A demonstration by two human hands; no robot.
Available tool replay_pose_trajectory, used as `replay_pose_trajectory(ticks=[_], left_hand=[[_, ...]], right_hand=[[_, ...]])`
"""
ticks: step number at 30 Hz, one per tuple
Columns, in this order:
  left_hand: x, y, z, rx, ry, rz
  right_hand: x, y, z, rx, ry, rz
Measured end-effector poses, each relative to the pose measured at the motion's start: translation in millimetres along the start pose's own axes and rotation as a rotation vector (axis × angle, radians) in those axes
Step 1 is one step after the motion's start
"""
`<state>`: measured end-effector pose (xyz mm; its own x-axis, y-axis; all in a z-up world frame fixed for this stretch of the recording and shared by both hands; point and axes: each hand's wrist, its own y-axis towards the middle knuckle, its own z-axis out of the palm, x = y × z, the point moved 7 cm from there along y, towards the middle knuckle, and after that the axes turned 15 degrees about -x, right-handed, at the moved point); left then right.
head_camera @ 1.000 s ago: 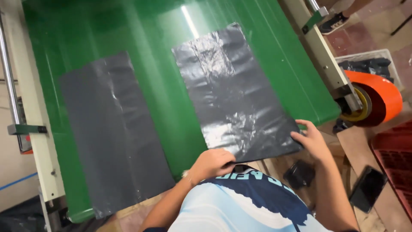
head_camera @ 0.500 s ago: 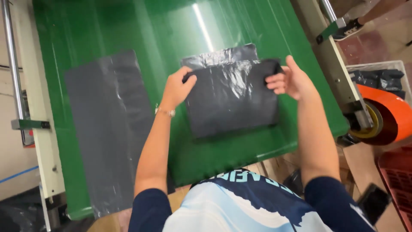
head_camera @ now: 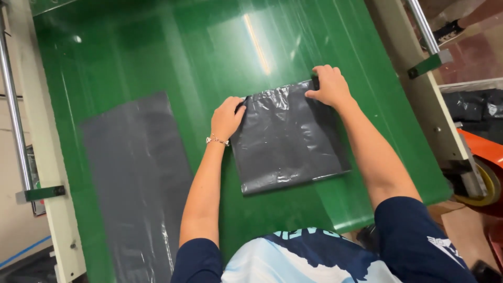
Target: Folding plastic bags coming off a conveyor belt and placing them into a storage crate.
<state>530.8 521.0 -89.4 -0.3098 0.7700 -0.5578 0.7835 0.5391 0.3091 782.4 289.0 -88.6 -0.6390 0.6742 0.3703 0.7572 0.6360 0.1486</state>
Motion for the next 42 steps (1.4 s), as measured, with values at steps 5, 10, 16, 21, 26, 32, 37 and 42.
replay_pose_trajectory(ticks=[5,10,16,21,26,32,37,42], left_hand=[[8,-8,1,-0.135,-0.017,0.093],[-63,-31,-45,-0.34,0.216,0.2],[-93,-75,-7,0.242,-0.777,-0.582],[-47,-119,21,0.396,-1.545,-1.157],[-42,-157,-20,0.097,-1.644,-1.338],[61,-215,26,-0.04,-1.324,-1.076],[-41,-197,-79,-0.163,-0.628,-0.441],[-91,-228,-76,-0.143,0.328,0.55]], right_hand=[[-14,12,41,0.181,-0.378,-0.007],[-19,17,54,0.231,-0.445,-0.052],[22,-20,0,0.02,-0.273,-0.095],[79,-137,-106,-0.429,0.031,-0.36],[68,-246,-98,-0.493,0.133,-0.328],[53,-290,-74,-0.556,0.137,-0.326],[49,-304,-66,-0.529,0.043,-0.348],[80,-309,-83,-0.4,-0.092,-0.357]])
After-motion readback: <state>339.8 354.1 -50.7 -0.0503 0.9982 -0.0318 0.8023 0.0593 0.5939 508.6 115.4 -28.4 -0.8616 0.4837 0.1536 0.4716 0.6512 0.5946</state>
